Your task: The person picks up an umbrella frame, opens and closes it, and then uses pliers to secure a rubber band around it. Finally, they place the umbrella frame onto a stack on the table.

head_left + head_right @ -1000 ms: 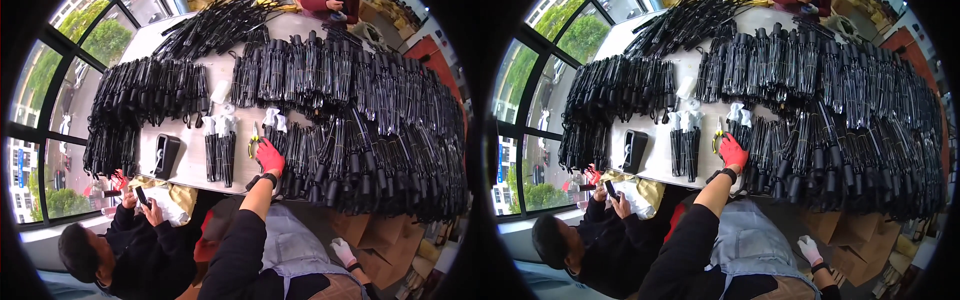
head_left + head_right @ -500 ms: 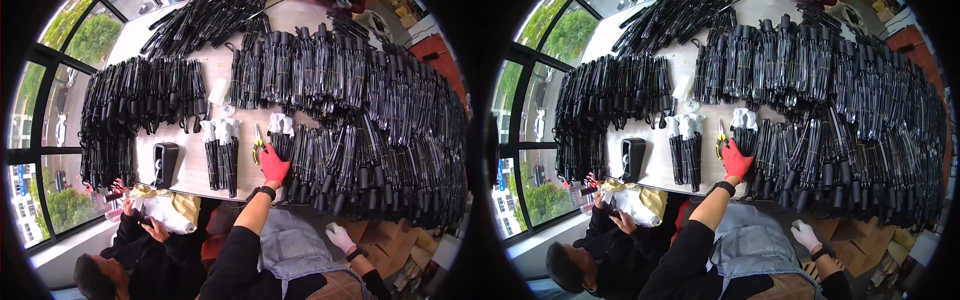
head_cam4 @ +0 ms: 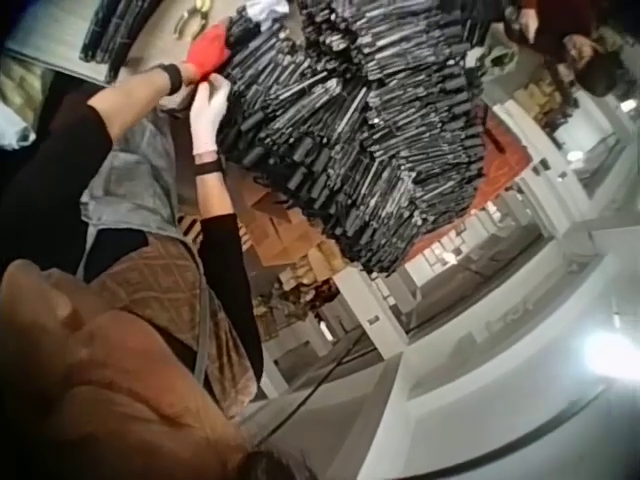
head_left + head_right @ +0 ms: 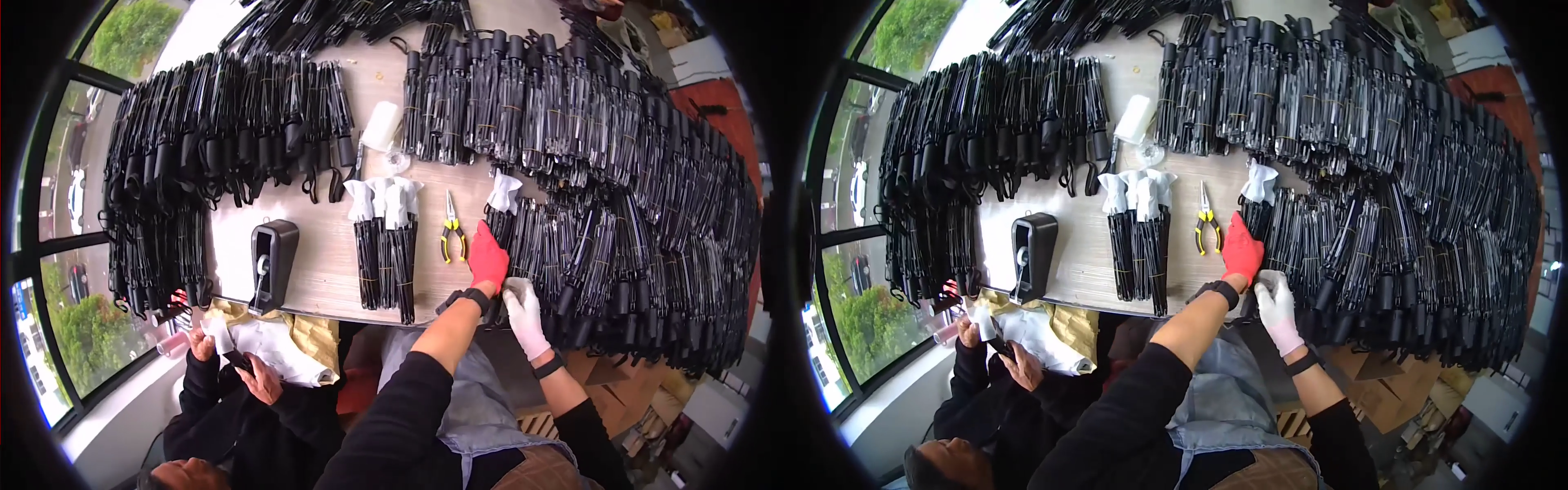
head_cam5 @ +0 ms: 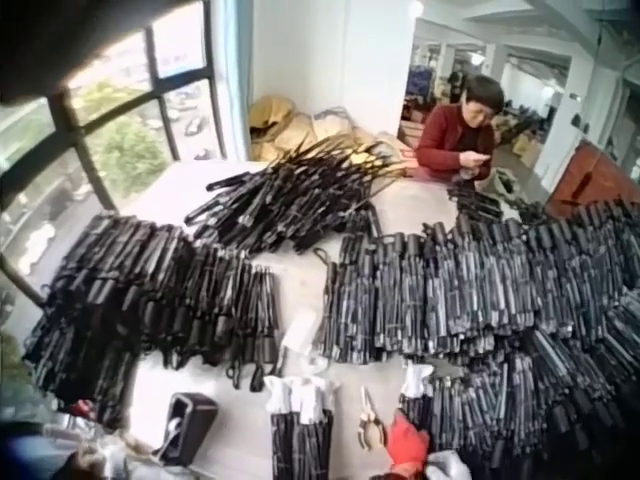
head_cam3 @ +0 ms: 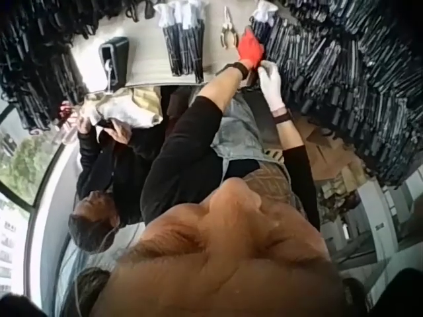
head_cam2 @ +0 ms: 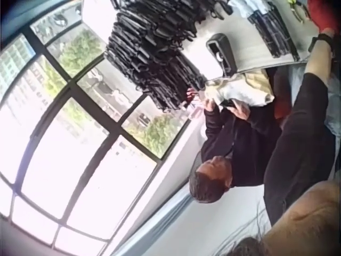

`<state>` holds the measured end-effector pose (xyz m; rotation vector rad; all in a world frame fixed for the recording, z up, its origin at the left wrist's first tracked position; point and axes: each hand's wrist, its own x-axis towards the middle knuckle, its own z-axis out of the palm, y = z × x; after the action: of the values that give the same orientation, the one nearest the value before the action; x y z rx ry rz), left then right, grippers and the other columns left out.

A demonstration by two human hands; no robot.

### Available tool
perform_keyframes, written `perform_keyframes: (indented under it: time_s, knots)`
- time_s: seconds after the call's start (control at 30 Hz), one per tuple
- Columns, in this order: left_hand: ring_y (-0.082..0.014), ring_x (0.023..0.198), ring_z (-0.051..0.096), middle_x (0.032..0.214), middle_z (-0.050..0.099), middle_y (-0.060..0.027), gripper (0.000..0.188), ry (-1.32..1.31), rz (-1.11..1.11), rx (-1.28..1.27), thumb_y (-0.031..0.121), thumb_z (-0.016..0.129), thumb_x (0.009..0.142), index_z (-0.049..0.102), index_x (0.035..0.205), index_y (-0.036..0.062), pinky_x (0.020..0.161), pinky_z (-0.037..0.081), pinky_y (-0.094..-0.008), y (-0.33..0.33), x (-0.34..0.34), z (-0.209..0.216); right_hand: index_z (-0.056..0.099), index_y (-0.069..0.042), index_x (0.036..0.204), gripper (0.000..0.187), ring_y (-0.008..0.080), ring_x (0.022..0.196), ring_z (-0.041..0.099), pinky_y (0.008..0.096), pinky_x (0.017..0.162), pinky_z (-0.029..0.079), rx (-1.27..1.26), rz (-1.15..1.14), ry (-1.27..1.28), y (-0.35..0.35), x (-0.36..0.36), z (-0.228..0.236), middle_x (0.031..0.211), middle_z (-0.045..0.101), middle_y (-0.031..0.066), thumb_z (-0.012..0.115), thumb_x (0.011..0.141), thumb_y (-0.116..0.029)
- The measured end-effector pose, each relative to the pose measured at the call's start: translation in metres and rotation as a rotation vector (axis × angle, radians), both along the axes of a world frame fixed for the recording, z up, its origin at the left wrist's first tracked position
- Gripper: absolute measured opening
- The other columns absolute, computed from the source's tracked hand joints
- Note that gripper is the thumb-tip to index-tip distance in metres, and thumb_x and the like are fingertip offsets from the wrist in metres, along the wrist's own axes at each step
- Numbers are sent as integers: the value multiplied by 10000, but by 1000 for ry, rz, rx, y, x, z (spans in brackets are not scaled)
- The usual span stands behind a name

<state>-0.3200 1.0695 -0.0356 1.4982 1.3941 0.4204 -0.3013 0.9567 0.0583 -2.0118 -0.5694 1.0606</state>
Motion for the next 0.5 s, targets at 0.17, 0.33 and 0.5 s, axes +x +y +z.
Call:
perform_keyframes:
  time_s: [0.17, 0.33, 0.5]
  knots:
    - [-407, 1188, 496, 1289, 506, -251, 837, -203, 23, -90, 145, 737, 676, 337, 1394, -13, 1002, 411, -433, 15, -39, 46, 540, 22, 1097, 206, 196, 899, 628, 316, 829, 506, 211, -126, -164, 4, 10, -12, 959, 641, 102, 500, 896, 0]
    - [-414, 1280, 404, 1376, 430, -253, 862, 59, 106, 349, 135, 713, 717, 287, 1460, 36, 1073, 333, -452, 20, -125, 52, 538, 11, 1121, 301, 325, 891, 619, 405, 846, 498, -45, 185, -488, 78, -9, -30, 951, 631, 163, 588, 865, -140]
    - [-367, 1300, 389, 1422, 411, -191, 884, 510, -301, 504, 196, 778, 671, 351, 1440, 113, 1096, 252, -551, 37, -150, 52, 450, -9, 1253, 607, 415, 1121, 503, 469, 890, 477, -337, 379, -712, 147, -57, -48, 1161, 520, 228, 692, 789, -316]
